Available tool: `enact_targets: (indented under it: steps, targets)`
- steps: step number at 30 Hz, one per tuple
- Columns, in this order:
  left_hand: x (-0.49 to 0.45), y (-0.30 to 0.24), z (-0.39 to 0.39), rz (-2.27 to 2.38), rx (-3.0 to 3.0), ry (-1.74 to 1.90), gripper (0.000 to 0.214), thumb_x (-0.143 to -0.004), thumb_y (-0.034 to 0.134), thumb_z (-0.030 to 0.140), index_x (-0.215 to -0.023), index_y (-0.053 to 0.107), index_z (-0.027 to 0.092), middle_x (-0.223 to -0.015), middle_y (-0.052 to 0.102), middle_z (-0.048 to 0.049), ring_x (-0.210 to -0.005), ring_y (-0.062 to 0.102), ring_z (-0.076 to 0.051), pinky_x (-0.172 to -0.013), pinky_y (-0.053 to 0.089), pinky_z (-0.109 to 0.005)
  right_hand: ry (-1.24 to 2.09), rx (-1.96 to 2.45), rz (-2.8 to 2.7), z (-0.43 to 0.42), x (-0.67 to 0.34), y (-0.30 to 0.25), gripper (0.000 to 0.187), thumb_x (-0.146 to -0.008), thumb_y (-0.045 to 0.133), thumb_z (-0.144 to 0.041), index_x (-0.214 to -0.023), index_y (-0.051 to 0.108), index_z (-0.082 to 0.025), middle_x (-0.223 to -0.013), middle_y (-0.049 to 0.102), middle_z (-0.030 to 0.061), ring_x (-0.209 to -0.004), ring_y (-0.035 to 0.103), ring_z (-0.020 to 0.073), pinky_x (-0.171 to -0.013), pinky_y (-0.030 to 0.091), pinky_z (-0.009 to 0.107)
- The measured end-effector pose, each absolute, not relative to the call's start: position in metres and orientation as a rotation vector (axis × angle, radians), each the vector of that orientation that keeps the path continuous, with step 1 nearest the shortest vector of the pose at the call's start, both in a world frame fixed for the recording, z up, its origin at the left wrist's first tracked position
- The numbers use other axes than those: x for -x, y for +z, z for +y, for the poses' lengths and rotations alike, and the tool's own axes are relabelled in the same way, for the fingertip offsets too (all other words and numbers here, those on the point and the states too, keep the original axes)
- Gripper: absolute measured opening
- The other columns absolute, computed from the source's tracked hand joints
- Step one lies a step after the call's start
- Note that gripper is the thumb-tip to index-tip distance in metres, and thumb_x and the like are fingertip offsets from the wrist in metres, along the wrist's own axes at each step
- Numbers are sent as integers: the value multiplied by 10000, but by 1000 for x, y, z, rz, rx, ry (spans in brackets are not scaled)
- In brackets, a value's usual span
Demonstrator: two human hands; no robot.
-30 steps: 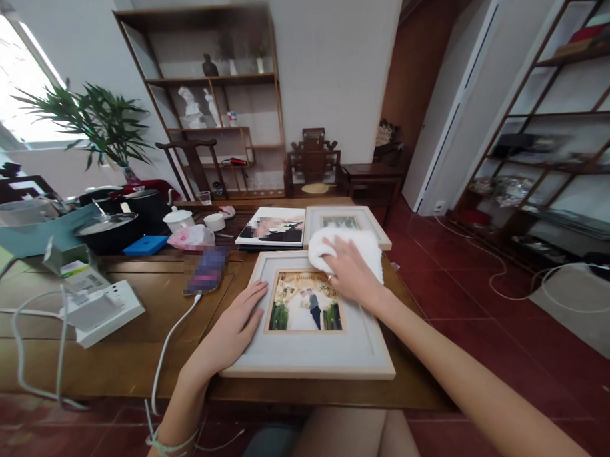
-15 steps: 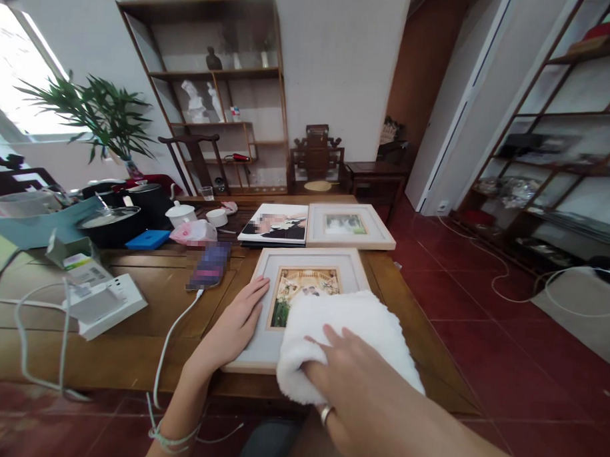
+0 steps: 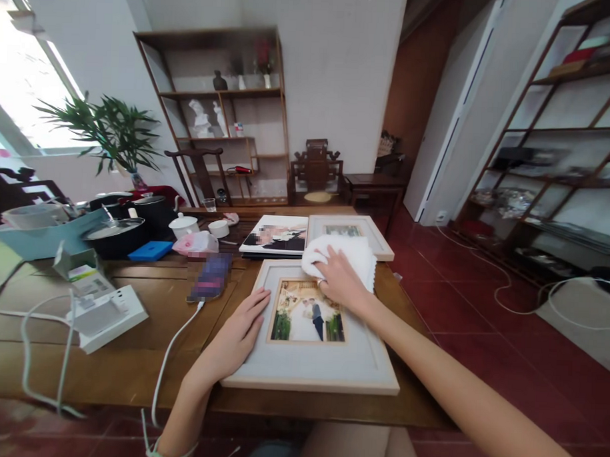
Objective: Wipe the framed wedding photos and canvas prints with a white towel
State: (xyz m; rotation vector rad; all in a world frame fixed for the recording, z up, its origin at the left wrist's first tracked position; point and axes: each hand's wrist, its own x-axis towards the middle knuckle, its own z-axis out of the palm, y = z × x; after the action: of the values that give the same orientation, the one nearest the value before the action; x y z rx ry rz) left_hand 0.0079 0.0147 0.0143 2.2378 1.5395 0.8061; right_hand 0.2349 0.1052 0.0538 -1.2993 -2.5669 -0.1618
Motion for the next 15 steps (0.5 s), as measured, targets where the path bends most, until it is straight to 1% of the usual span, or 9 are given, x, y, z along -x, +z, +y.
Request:
enact_targets:
  steps: [2,5,8,10,13,15]
  targets:
    - [-7,13,15,1540,-2246,791,445,-895,294,187,-1300,433,68,-1412,380,-155,-1340,293,-217,-1116,234,-435,-127,1259,-2622,99,-229,51,466,-687,427,-46,-1128,571,-94,-1325,476,156,-1323,224,330,-1047,176,522]
    - [-6,11,16,1537,-2267,773,457,-900,274,192,-1313,413,52,-1422,361,-158,-1344,281,-212,-1118,228,-437,4,1156,-2749,61,-225,53,418,-661,443,-62,-1036,617,-128,-1242,555,148,-1317,266,287,-1057,205,468]
    - [-6,8,17,1550,-2274,756,464,-903,265,197,-1322,400,50,-1432,341,-159,-1347,273,-212,-1116,228,-438,334,1096,-2823,5,-225,67,385,-659,436,-72,-987,626,-140,-1257,540,166,-1312,285,279,-1062,212,461]
    - [-6,7,17,1551,-2279,750,464,-902,264,194,-1322,400,50,-1432,341,-160,-1349,269,-211,-1117,226,-434,493,1081,-2828,-29,-225,80,414,-660,433,-69,-1018,624,-151,-1286,522,151,-1306,300,277,-1067,217,444]
    - [-5,7,18,1536,-2287,761,457,-900,267,188,-1314,411,58,-1423,355,-160,-1349,270,-213,-1116,229,-434,608,1033,-2857,-54,-221,87,553,-656,458,-59,-1188,555,-173,-1330,486,130,-1312,288,276,-1073,217,437]
    - [-5,6,19,1523,-2290,769,454,-899,269,186,-1310,416,62,-1421,358,-162,-1347,274,-218,-1113,236,-442,598,1042,-2820,-51,-219,80,537,-665,479,-70,-1188,557,-163,-1353,455,147,-1321,267,277,-1079,208,434]
